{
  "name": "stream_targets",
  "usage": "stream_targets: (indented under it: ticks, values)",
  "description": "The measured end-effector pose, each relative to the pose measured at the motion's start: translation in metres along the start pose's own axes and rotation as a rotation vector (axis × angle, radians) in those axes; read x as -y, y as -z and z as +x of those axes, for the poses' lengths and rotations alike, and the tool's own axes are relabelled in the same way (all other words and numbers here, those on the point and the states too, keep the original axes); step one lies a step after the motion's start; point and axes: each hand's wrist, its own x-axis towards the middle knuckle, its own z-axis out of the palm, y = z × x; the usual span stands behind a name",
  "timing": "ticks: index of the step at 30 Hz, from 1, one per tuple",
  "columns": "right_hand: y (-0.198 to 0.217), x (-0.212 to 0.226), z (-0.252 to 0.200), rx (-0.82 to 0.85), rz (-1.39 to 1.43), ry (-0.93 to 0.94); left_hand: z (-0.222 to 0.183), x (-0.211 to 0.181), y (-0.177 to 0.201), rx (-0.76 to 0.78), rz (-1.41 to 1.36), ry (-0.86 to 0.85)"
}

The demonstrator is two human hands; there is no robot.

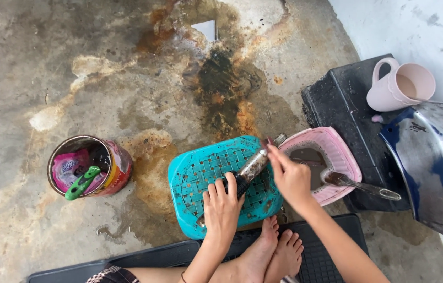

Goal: The person scrubs a cylindrical metal part with a brush, repeatedly dipping the brush into a pink basin filled with soapy water. The person holds the metal part on a blue plastic stool while scrubbing it thoroughly.

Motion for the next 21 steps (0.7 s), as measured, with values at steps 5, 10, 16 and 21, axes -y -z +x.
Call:
stream_targets:
  ticks: [5, 10, 16, 21]
  values:
    - [-0.001, 0.017, -0.011, 0.114, 0.094, 0.171, 0.001, 0.001, 0.000, 0.012, -0.027, 0.006]
    - [-0.001, 0.009, -0.008, -0.002, 0.018, 0.026, 0.001, -0.001, -0.001, 0.008, -0.003, -0.004]
    - [-0.006, -0.009, -0.004, -0.026, 0.003, 0.157, 0.003, 0.001, 0.000, 0.029, -0.034, -0.008]
    - [-0.014, 0.010, -0.028, 0.067, 0.100, 0.309, 0.002, 0.001, -0.004, 0.051, -0.053, -0.010]
